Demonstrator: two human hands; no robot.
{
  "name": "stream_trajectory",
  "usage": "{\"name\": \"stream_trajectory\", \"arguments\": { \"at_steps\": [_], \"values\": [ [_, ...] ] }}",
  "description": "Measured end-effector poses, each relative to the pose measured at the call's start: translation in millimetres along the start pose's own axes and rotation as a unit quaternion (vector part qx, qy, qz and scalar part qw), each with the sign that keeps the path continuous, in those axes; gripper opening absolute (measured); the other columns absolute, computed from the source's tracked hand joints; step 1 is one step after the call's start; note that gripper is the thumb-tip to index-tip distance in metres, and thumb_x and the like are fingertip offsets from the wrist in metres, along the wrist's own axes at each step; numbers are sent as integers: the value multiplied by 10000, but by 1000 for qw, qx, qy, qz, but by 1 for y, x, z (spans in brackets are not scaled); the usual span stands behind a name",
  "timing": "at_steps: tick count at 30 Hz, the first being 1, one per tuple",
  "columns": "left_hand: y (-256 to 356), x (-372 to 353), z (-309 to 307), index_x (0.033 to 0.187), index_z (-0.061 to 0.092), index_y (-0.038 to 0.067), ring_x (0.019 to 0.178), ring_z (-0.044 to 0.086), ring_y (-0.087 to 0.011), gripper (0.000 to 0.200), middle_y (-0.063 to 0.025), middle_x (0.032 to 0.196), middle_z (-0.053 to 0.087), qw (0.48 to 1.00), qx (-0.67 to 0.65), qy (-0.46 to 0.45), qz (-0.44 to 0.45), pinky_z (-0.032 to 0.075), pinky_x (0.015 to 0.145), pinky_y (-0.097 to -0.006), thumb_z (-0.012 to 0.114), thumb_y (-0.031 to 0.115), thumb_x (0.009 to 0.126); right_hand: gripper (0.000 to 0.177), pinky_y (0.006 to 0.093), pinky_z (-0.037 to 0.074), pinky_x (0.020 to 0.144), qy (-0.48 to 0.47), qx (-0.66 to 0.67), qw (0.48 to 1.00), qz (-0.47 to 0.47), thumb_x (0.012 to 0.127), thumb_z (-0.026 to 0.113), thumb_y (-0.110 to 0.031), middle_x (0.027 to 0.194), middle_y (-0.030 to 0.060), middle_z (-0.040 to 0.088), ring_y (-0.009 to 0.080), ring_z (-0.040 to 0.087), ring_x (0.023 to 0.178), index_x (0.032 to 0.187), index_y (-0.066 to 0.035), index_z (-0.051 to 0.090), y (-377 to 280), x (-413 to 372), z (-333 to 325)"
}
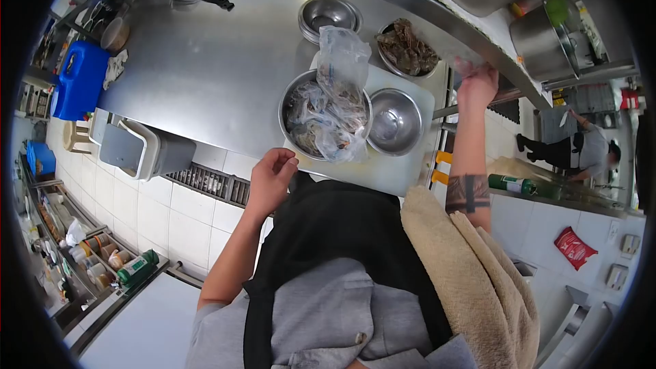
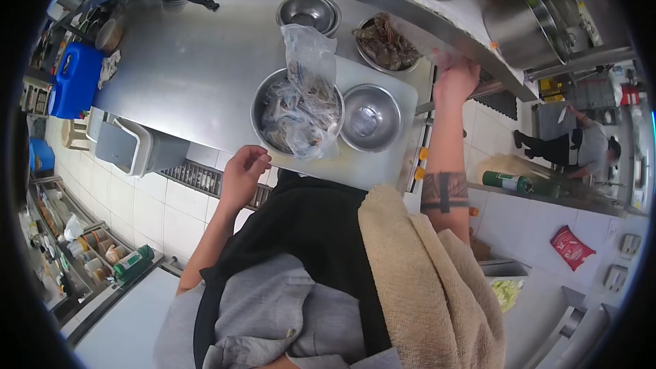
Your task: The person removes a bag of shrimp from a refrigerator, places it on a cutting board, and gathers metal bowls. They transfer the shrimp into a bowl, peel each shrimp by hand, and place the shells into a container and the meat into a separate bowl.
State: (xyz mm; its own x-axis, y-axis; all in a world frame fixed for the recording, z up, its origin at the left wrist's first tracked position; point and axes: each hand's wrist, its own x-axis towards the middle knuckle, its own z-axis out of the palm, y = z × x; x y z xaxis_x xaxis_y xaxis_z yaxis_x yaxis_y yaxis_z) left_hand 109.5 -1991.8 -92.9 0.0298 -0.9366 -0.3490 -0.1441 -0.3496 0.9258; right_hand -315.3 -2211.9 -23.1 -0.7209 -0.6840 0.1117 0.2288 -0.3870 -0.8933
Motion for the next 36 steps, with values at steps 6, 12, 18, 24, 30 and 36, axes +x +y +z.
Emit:
{"name": "stream_trajectory", "arguments": {
  "at_steps": [6, 12, 18, 24, 30, 36],
  "values": [
    [4, 24, 6, 1156, 629, -25, 813, 661, -147, 238, -75, 918, 691, 976, 90, 113, 165, 541, 765, -307, 692, 103, 965, 241, 535, 516, 1109, -131, 69, 980, 136, 1036, 501, 27, 1238, 144, 611, 265, 635, 1069, 1276, 41, 523, -10, -88, -55],
    [27, 65, 3, 1295, 559, 0, 944, 638, -227, 433, -139, 1175, 623, 969, 149, 117, 159, 532, 821, -374, 735, 115, 916, 241, 535, 509, 1118, -63, 178, 962, 198, 1049, 519, -15, 1339, 169, 578, 317, 614, 1183, 1282, 46, 525, -51, -128, -151],
    [110, 84, 53, 1540, 442, 43, 1472, 380, -416, 727, -227, 1595, 409, 876, 305, -1, 374, 348, 1196, -478, 728, 75, 873, 363, 543, 476, 1163, 116, 292, 945, 88, 1055, 540, -54, 1388, 224, 527, 378, 554, 1300, 1385, 53, 436, -112, -109, -286],
    [131, 104, 108, 1144, 723, 11, 1297, 531, -397, 304, -182, 1279, 665, 771, 513, -62, 373, 367, 1165, -512, 719, 215, 918, 287, 589, 489, 1135, 212, 203, 955, -48, 1059, 535, -64, 1340, 181, 517, 358, 566, 1264, 1324, 11, 455, -111, -11, -351],
    [138, 88, 115, 1023, 737, 14, 1105, 631, -357, 235, -167, 1072, 715, 827, 520, -2, 215, 385, 1141, -513, 627, 220, 999, 174, 531, 562, 979, 191, 155, 969, -16, 1051, 558, -72, 1221, 103, 564, 287, 598, 1172, 1217, -46, 515, -7, 133, -340],
    [25, 50, 84, 1437, 477, 24, 1165, 608, -349, 504, -205, 1388, 561, 806, 485, 297, 161, 477, 1049, -461, 632, 262, 1020, 240, 355, 530, 953, 97, -112, 980, -133, 1054, 557, -124, 1222, 91, 654, 231, 642, 1117, 1285, -61, 577, 170, 288, -335]
  ]
}}
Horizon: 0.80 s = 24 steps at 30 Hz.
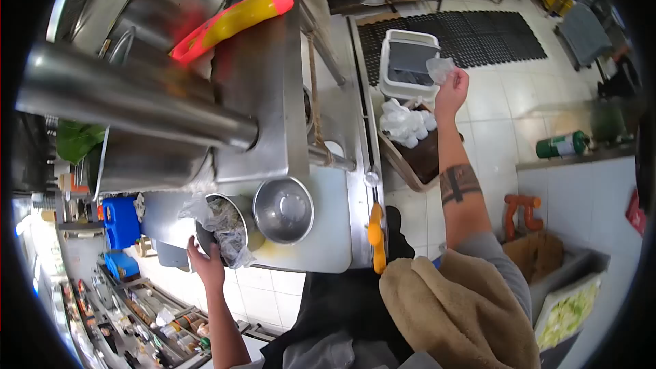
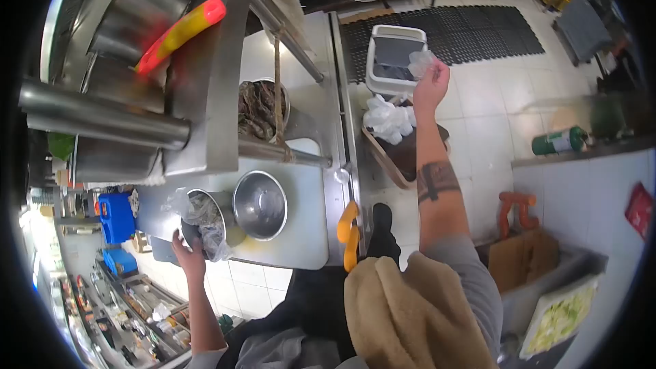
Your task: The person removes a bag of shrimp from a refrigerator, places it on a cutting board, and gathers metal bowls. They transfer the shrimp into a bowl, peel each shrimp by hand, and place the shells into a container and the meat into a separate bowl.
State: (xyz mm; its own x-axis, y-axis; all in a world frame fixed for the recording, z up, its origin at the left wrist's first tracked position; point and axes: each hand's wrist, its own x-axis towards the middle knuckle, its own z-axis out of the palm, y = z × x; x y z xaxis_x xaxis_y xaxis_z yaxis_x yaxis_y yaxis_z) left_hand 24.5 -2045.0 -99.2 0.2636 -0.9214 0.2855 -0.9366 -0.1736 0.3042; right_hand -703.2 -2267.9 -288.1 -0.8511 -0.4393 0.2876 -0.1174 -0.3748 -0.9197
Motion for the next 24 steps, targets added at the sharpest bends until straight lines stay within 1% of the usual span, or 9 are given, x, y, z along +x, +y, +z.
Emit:
{"name": "stream_trajectory", "arguments": {
  "at_steps": [1, 4, 7, 10, 12, 15, 20, 22, 24],
  "values": [
    [6, -6, 3, 1437, 477, 24, 1165, 608, -349, 504, -205, 1388, 561, 1000, 6, 12, -9, 477, 1049, -461, 632, 262, 1020, 240, 355, 530, 953, -10, 13, 1000, 4, 1054, 557, -124, 1222, 91, 654, 231, 642, 1117, 1285, -61, 577, 36, 15, 5],
    [49, -20, -6, 1419, 450, 45, 1170, 625, -310, 463, -161, 1380, 561, 850, -298, -68, -429, 576, 871, -514, 616, 236, 1032, 566, 327, 439, 1065, -213, -324, 906, 170, 985, 584, -157, 1374, 168, 653, 252, 607, 1266, 1537, -75, 491, 129, 39, 12],
    [23, -19, -1, 1331, 489, 67, 1146, 643, -316, 320, -143, 1304, 600, 744, -504, -91, -428, 581, 877, -531, 576, 173, 1042, 585, 330, 489, 967, -187, -225, 929, 226, 971, 605, -173, 1276, 135, 689, 235, 659, 1115, 1540, -87, 500, 111, 31, 20],
    [-6, -24, -4, 1140, 549, 78, 924, 641, -252, 183, -97, 1039, 620, 714, -548, -80, -427, 597, 760, -509, 581, 56, 961, 532, 281, 495, 644, -305, -218, 913, 161, 1018, 595, -188, 1069, 53, 679, 126, 588, 744, 1528, -67, 501, 96, 12, -9],
    [-25, -17, -1, 967, 591, 57, 762, 602, -232, 126, -88, 879, 592, 694, -555, -113, -444, 584, 625, -489, 586, -5, 857, 441, 262, 498, 615, -307, -86, 892, 322, 1036, 604, -202, 1050, 57, 679, 116, 606, 755, 1455, -75, 553, 52, -13, -43],
    [-50, -16, 29, 744, 584, 38, 614, 556, -239, 91, -91, 752, 547, 669, -551, -103, -487, 591, 529, -513, 557, -45, 773, 313, 287, 557, 670, -240, -167, 876, 384, 1022, 586, -197, 982, 57, 674, 137, 645, 785, 1288, -35, 622, -28, -45, -100],
    [2, -79, -14, 764, 558, -17, 621, 639, -314, 83, -141, 787, 565, 653, -594, 15, -470, 641, 549, -553, 521, -88, 743, 167, 304, 588, 656, -276, -181, 863, 383, 970, 573, -154, 837, 86, 673, 175, 666, 734, 1031, -34, 672, -145, -90, -181],
    [-24, -134, -31, 771, 553, -17, 599, 631, -317, 88, -144, 793, 566, 619, -622, 25, -480, 631, 523, -538, 521, -92, 738, 186, 317, 599, 665, -417, -164, 800, 398, 984, 564, -157, 870, 119, 710, 213, 705, 769, 1019, -22, 688, -204, -123, -193],
    [-37, -200, -66, 793, 543, -21, 552, 611, -315, 96, -150, 812, 573, 590, -640, 66, -489, 605, 476, -514, 527, -94, 733, 170, 351, 612, 683, -586, -123, 639, 483, 980, 629, -148, 969, 143, 755, 246, 746, 864, 1052, -13, 703, -269, -170, -177]
  ]
}}
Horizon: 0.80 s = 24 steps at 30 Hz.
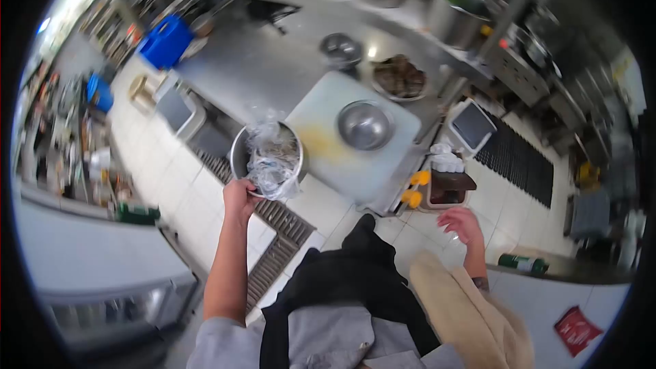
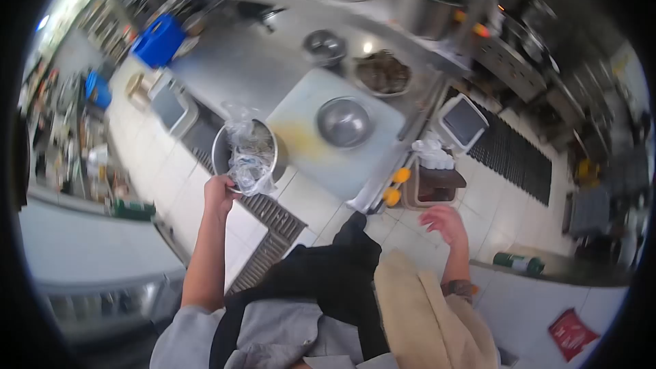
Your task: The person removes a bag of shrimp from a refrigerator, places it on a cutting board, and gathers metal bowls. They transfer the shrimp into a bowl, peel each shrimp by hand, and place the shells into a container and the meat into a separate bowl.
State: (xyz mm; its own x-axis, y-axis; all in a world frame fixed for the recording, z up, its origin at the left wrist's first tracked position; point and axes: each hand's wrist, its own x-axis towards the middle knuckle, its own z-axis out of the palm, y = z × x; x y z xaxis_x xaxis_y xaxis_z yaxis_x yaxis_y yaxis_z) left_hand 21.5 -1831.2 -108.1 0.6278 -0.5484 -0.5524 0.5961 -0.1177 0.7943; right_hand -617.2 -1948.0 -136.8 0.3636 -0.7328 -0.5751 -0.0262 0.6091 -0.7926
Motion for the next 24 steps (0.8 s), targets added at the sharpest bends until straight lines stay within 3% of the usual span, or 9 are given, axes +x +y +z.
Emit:
{"name": "stream_trajectory", "arguments": {
  "at_steps": [2, 6, 7, 10, 14, 17, 20, 23, 24],
  "values": [
    [-4, -43, -76, 826, 552, -27, 613, 634, -307, 126, -148, 827, 582, 999, 10, 23, 22, 609, 496, -515, 558, -93, 718, 224, 385, 619, 752, -178, -61, 980, 64, 1000, 636, -163, 1066, 153, 762, 279, 752, 977, 1145, -5, 702, -5, -8, 92],
    [-12, -147, -208, 884, 587, -51, 676, 643, -286, 189, -143, 838, 606, 997, -15, 74, 23, 616, 537, -486, 581, -102, 702, 530, 450, 547, 1016, -365, -90, 926, -3, 1017, 650, -254, 1419, 193, 584, 308, 626, 1265, 1463, -17, 490, 40, -15, 331],
    [-21, -165, -250, 878, 589, -47, 670, 640, -282, 183, -138, 836, 605, 996, -26, 85, 25, 610, 544, -489, 586, -102, 704, 739, 508, 493, 1081, -403, -66, 913, 1, 993, 690, -330, 1537, 165, 461, 312, 530, 1364, 1587, -92, 320, 54, -25, 393],
    [-49, -233, -361, 836, 668, -66, 679, 641, -233, 150, -125, 761, 655, 984, 8, 166, 60, 519, 566, -389, 655, -87, 688, 1005, 592, 462, 1083, -513, -55, 853, 81, 916, 761, -460, 1573, 138, 411, 327, 485, 1393, 1663, -224, 131, 128, -38, 531],
    [-67, -326, -478, 809, 678, -62, 621, 614, -199, 135, -103, 728, 659, 958, -86, 262, 80, 492, 545, -373, 667, -69, 675, 891, 569, 539, 1018, -609, -150, 767, 130, 936, 718, -307, 1549, 121, 441, 330, 556, 1326, 1639, -208, 181, 205, -115, 651],
    [-84, -360, -569, 802, 675, -62, 592, 614, -194, 106, -103, 706, 653, 947, -73, 293, 113, 487, 517, -369, 666, -54, 697, 878, 564, 555, 976, -616, -176, 737, 214, 908, 719, -182, 1509, 116, 460, 311, 572, 1281, 1614, -199, 198, 263, -156, 722],
    [-80, -380, -590, 796, 669, -48, 592, 648, -192, 71, -109, 687, 641, 929, -63, 346, 117, 550, 494, -387, 678, -31, 728, 815, 473, 624, 791, -600, -229, 733, 225, 848, 665, -89, 1358, 140, 560, 296, 668, 1102, 1561, -149, 276, 298, -162, 771],
    [-80, -400, -666, 790, 661, -44, 585, 648, -186, 65, -99, 689, 639, 917, -70, 376, 112, 571, 513, -379, 693, -3, 750, 810, 458, 623, 783, -619, -252, 689, 278, 802, 615, -41, 1325, 130, 577, 291, 667, 1078, 1546, -126, 307, 372, -161, 845],
    [-78, -406, -696, 788, 657, -37, 647, 662, -166, 144, -84, 698, 639, 926, -67, 358, 99, 584, 585, -359, 727, 89, 795, 702, 460, 606, 838, -590, -248, 712, 289, 748, 596, -20, 1269, 146, 644, 309, 687, 1047, 1435, -23, 457, 386, -183, 870]
  ]
}}
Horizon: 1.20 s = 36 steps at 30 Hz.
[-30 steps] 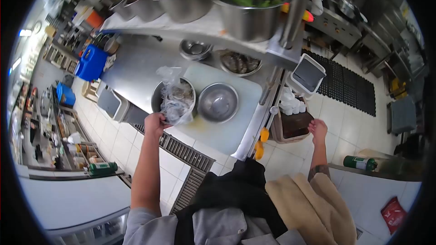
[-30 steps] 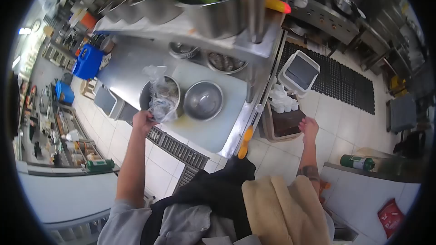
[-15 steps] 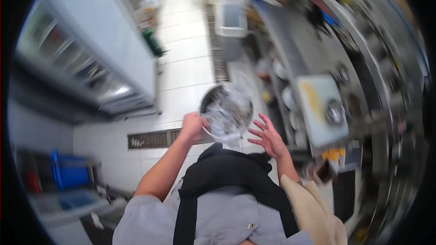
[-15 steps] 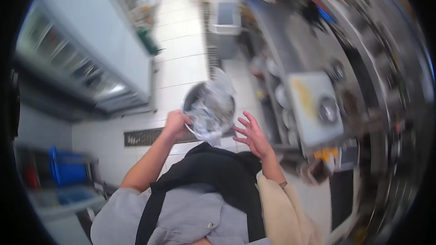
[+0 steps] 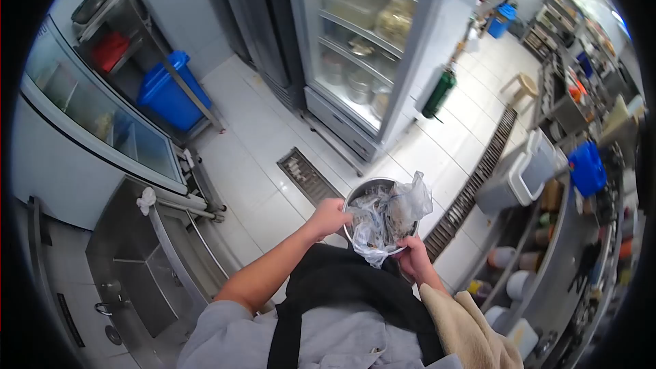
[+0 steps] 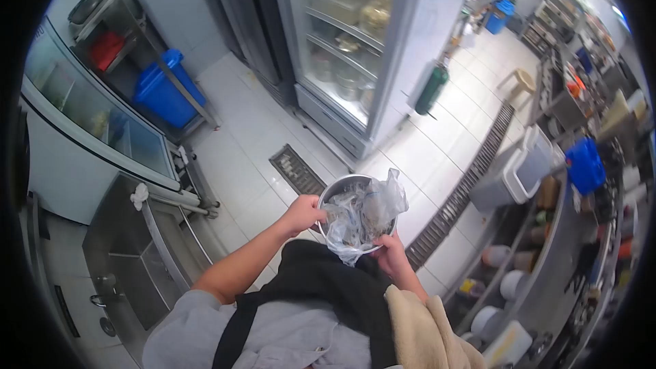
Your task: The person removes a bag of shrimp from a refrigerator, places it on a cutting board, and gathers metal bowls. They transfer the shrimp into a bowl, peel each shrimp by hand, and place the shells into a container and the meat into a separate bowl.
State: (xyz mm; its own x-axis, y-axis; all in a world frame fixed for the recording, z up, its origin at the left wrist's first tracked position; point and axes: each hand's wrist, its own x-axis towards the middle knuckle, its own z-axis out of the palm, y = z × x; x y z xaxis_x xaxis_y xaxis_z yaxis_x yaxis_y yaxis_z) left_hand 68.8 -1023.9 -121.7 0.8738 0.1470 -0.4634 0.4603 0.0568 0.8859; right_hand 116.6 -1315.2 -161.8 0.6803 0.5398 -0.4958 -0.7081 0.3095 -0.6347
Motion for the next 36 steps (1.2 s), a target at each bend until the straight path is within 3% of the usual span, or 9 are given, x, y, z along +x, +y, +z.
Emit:
{"name": "stream_trajectory", "arguments": {
  "at_steps": [5, 7, 12, 22, 24, 26, 28, 33, 36],
  "values": [
    [52, 103, -145, 982, 724, 13, 726, 611, -135, 252, -38, 816, 681, 985, 157, -69, 29, 517, 689, -306, 716, 256, 917, 785, 463, 482, 1074, -23, 17, 999, 34, 699, 560, 13, 1338, 147, 608, 324, 599, 1214, 1474, -14, 435, -30, 157, 59],
    [98, 135, -204, 1105, 706, 10, 775, 637, -141, 286, -39, 857, 700, 993, 99, 30, 57, 522, 705, -306, 695, 233, 928, 824, 441, 465, 1091, -59, 3, 998, 15, 693, 537, 40, 1389, 145, 568, 318, 591, 1215, 1505, -19, 410, -43, 219, 90],
    [247, 205, -369, 1213, 634, 12, 849, 670, -149, 279, -68, 967, 717, 956, 71, 258, 121, 535, 725, -312, 619, 123, 956, 866, 535, 579, 877, -62, -110, 987, 100, 734, 548, 13, 1387, 151, 554, 335, 618, 1177, 1554, -175, 347, -84, 338, 175],
    [545, 352, -587, 1349, 570, -37, 1116, 567, -201, 558, -143, 1228, 629, 844, 65, 383, 369, 469, 924, -357, 741, 207, 877, 767, 614, 577, 927, -46, 1, 994, 99, 779, 587, -60, 1406, 177, 533, 386, 597, 1237, 1507, -128, 357, -56, 505, 283],
    [555, 373, -619, 1389, 558, -28, 1273, 534, -244, 591, -162, 1306, 625, 863, 62, 338, 370, 434, 1045, -400, 748, 216, 885, 791, 612, 581, 920, 2, 26, 998, 65, 780, 593, -76, 1436, 189, 504, 398, 595, 1241, 1519, -125, 315, -24, 520, 298],
    [553, 397, -672, 1249, 655, -37, 1001, 585, -141, 444, -96, 1157, 652, 892, -103, 166, 407, 473, 837, -284, 736, 189, 876, 805, 625, 563, 932, 52, 35, 998, 21, 782, 591, -83, 1445, 195, 487, 399, 595, 1236, 1526, -124, 285, -9, 530, 346],
    [545, 389, -689, 1239, 696, -16, 1190, 571, -174, 308, -88, 1248, 643, 860, -45, 173, 478, 453, 1008, -328, 618, 142, 986, 771, 637, 539, 949, 115, 39, 992, -25, 792, 585, -98, 1407, 201, 512, 398, 608, 1206, 1510, -115, 307, -2, 531, 415],
    [460, 319, -854, 1347, 631, -1, 1189, 643, -255, 456, -139, 1340, 661, 772, -305, 119, 545, 487, 1083, -407, 421, 321, 1103, 583, 611, 539, 979, 139, 119, 983, -19, 794, 582, -153, 1319, 204, 606, 415, 624, 1173, 1358, -17, 519, 59, 603, 498],
    [383, 299, -1042, 1394, 570, -5, 1256, 596, -270, 497, -149, 1392, 619, 775, -201, -60, 597, 445, 1129, -442, 382, 354, 1106, 602, 611, 500, 1035, 97, 142, 985, 20, 772, 602, -198, 1320, 215, 605, 415, 591, 1215, 1338, -1, 550, 85, 662, 536]
  ]
}}
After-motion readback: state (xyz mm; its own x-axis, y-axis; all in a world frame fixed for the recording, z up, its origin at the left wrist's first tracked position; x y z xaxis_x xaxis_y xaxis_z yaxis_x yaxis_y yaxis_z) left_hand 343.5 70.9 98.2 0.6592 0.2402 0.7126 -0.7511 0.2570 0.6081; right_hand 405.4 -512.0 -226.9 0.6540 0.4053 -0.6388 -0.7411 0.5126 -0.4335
